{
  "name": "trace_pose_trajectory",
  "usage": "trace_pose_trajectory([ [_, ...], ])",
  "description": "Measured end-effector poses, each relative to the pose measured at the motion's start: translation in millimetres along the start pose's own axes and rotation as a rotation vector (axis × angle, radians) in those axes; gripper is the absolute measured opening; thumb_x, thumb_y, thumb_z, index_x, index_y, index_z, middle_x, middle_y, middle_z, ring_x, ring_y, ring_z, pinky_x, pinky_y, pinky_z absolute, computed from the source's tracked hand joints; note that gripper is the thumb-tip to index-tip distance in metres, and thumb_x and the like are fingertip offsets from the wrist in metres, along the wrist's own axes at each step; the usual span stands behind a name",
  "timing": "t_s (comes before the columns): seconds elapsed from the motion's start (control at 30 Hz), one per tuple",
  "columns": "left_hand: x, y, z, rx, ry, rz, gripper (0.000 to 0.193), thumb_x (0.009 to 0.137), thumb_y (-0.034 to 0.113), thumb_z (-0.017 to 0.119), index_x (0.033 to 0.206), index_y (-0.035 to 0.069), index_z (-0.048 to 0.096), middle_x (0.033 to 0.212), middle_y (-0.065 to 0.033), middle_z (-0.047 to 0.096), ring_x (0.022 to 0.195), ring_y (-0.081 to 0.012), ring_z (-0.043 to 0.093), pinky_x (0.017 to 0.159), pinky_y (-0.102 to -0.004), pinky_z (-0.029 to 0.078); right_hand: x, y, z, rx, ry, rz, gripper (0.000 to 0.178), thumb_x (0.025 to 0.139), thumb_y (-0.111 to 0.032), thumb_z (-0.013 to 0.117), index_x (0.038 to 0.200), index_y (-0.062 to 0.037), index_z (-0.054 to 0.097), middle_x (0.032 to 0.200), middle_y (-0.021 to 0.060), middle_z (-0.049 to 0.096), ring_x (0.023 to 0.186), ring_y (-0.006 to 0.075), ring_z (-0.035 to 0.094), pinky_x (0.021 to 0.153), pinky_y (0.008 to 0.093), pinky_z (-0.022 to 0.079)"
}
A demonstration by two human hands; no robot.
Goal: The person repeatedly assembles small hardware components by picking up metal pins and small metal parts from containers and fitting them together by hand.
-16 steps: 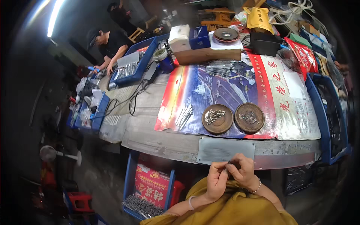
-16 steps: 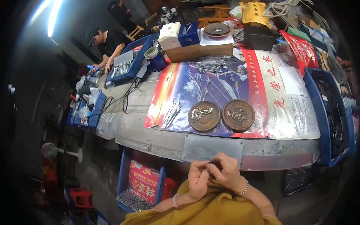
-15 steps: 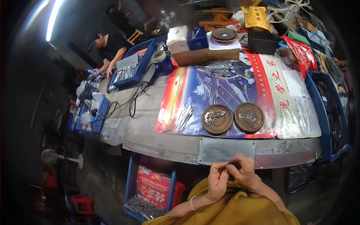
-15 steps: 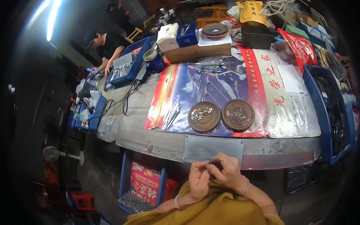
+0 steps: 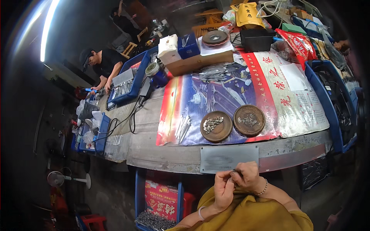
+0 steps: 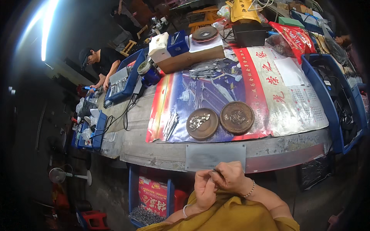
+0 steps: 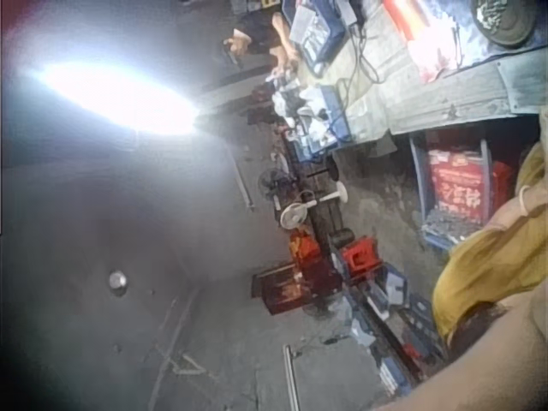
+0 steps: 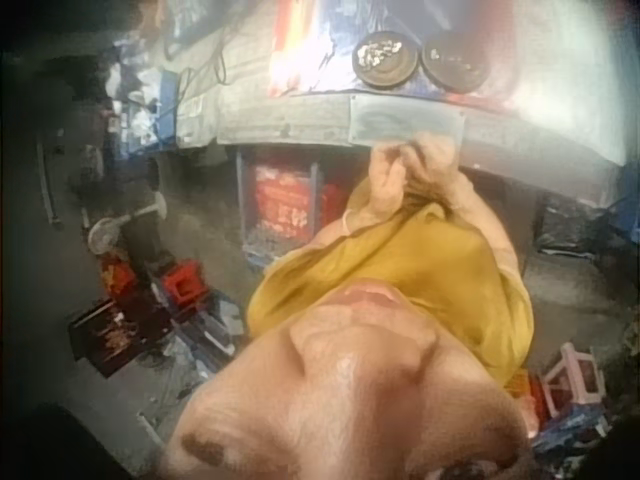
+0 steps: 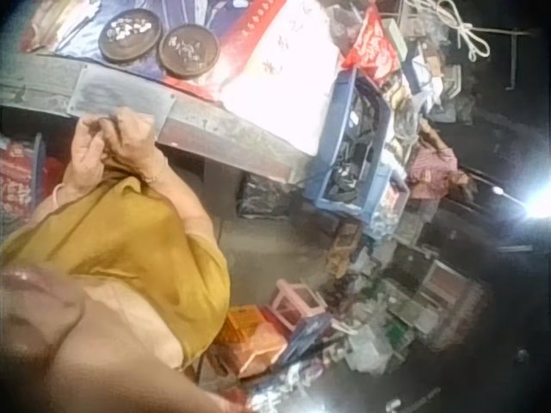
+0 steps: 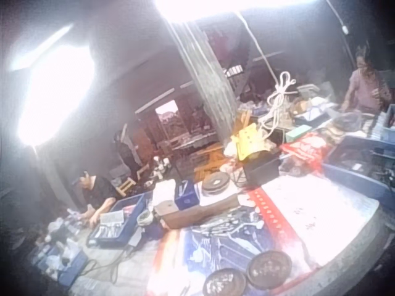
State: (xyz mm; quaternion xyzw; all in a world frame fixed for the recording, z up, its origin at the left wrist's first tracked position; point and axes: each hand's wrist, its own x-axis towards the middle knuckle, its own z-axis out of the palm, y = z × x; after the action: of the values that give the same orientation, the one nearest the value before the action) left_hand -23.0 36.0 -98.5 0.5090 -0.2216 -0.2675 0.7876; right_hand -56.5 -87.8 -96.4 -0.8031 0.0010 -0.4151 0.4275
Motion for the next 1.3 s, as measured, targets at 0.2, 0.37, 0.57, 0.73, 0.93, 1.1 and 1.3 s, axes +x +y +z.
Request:
trace_pose_trajectory([
  [0.2,-1,0,-2,-0.064,-0.012,-0.043,0.017,0.095,0.002,0.041,0.113,0.003,0.040,0.086,-0.0012,0.051,0.063,-0.0024,0.039,0.054,-0.0165,0.033,-3,-3,4,-0.114,-0.018,0.077,0.020,0.081,-0.012,0.065,0.071,-0.0044,0.050,0.052,0.0095,0.050,0.042,0.0260,0.054,0.040,0.0332,0.042],
  [0.37,-1,2,-1,-0.035,-0.035,0.025,0.017,0.096,0.003,0.041,0.113,0.003,0.040,0.085,-0.0015,0.051,0.063,-0.0022,0.040,0.053,-0.0167,0.033,-1,-8,3,0.104,0.028,0.149,0.018,0.079,-0.008,0.067,0.084,-0.0033,0.050,0.058,0.0095,0.053,0.044,0.0251,0.054,0.041,0.0327,0.042],
  [0.57,-1,-3,-2,-0.028,-0.009,-0.085,0.018,0.096,0.003,0.041,0.114,0.004,0.039,0.089,-0.0018,0.051,0.063,-0.0023,0.040,0.053,-0.0170,0.034,-9,7,9,0.064,0.084,-0.071,0.029,0.077,-0.001,0.067,0.097,-0.0041,0.047,0.065,0.0094,0.055,0.048,0.0257,0.054,0.043,0.0332,0.042],
  [0.73,-1,-7,-3,0.010,0.059,-0.084,0.018,0.094,0.001,0.041,0.111,0.004,0.041,0.081,-0.0016,0.052,0.057,-0.0017,0.038,0.048,-0.0170,0.029,-10,6,12,-0.048,0.045,-0.086,0.027,0.078,0.000,0.065,0.098,-0.0038,0.047,0.066,0.0097,0.056,0.049,0.0264,0.055,0.044,0.0335,0.043],
  [0.93,2,0,-3,0.062,-0.004,0.011,0.016,0.094,0.001,0.041,0.110,0.003,0.040,0.080,-0.0018,0.051,0.056,-0.0018,0.038,0.049,-0.0171,0.029,-3,-12,3,0.162,0.006,0.267,0.025,0.081,0.000,0.062,0.098,-0.0039,0.045,0.067,0.0096,0.055,0.051,0.0276,0.057,0.045,0.0348,0.045],
  [1.1,-2,-4,-1,0.121,0.016,0.015,0.015,0.094,0.002,0.041,0.108,0.003,0.041,0.077,-0.0018,0.051,0.056,-0.0019,0.038,0.048,-0.0172,0.029,-14,3,11,-0.044,0.056,-0.036,0.021,0.083,-0.003,0.061,0.099,-0.0037,0.046,0.070,0.0117,0.057,0.053,0.0286,0.058,0.046,0.0334,0.045],
  [1.3,1,5,4,0.040,-0.014,0.019,0.014,0.094,0.002,0.042,0.108,0.003,0.041,0.077,-0.0016,0.051,0.056,-0.0018,0.038,0.049,-0.0168,0.030,-7,-9,4,0.245,0.044,0.292,0.020,0.085,-0.003,0.060,0.098,-0.0025,0.044,0.066,0.0122,0.054,0.049,0.0238,0.054,0.043,0.0319,0.041],
])
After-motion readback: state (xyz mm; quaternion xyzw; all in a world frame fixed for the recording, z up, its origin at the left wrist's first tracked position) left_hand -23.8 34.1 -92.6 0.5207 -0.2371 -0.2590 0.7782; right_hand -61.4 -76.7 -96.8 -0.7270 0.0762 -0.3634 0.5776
